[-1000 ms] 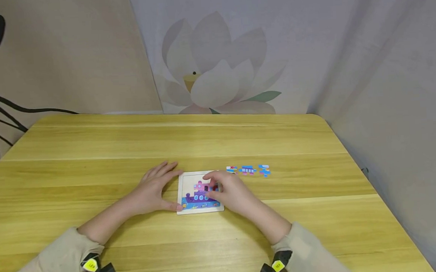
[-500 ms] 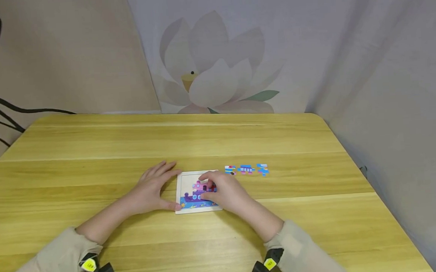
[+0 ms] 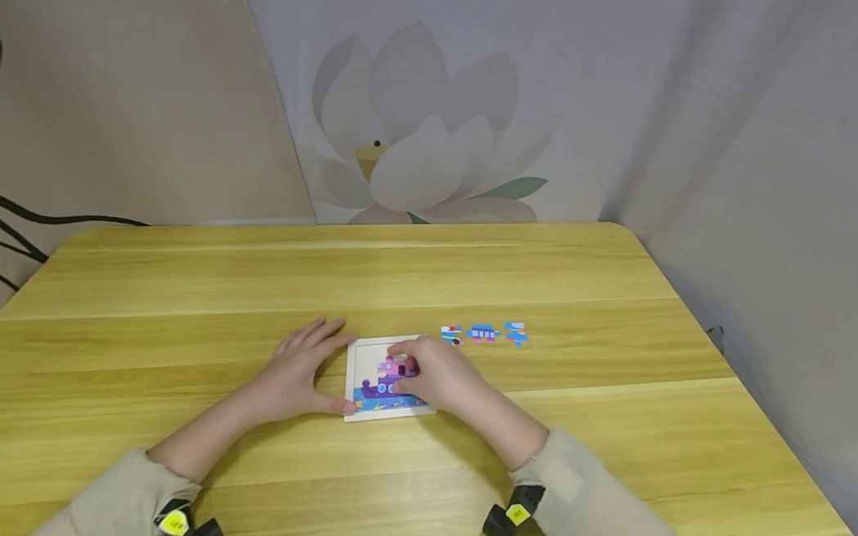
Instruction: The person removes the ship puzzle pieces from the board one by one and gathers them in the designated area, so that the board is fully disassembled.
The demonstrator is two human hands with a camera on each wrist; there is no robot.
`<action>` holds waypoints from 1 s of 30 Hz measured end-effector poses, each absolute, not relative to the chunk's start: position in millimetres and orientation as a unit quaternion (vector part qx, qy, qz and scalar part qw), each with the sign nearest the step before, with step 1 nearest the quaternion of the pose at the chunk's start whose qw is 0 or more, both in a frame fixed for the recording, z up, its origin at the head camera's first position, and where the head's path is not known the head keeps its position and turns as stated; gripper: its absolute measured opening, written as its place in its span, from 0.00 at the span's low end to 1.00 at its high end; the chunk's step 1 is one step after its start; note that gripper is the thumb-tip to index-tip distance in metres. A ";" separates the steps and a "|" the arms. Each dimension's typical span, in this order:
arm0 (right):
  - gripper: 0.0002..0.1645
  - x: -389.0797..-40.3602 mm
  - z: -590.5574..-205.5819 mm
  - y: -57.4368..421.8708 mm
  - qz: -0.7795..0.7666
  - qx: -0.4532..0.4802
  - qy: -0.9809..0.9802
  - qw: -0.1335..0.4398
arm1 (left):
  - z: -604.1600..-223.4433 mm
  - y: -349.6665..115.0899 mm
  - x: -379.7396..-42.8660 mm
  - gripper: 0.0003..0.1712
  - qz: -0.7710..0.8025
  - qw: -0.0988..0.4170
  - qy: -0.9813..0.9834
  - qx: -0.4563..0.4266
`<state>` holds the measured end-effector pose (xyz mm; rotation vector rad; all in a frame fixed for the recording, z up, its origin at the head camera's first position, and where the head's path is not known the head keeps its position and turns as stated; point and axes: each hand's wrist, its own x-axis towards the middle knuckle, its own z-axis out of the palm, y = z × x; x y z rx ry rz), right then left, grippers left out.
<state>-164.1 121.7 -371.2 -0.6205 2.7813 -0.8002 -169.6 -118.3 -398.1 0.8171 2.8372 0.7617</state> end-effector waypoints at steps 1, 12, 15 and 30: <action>0.26 -164.5 -370.3 121.3 -0.268 -0.207 0.936 0.096 | -398.4 -118.3 -169.7 0.64 0.249 0.047 0.930 0.267; 0.23 -164.5 -365.9 119.4 -0.257 -0.199 0.939 0.112 | -399.7 -118.5 -169.4 0.63 0.252 0.045 0.930 0.265; 0.22 -164.0 -365.1 118.8 -0.252 -0.199 0.941 0.108 | -399.5 -118.6 -169.4 0.63 0.252 0.046 0.930 0.265; 0.25 -159.2 -365.4 117.1 -0.240 -0.186 0.949 0.080 | -399.7 -118.8 -169.9 0.63 0.250 0.047 0.930 0.264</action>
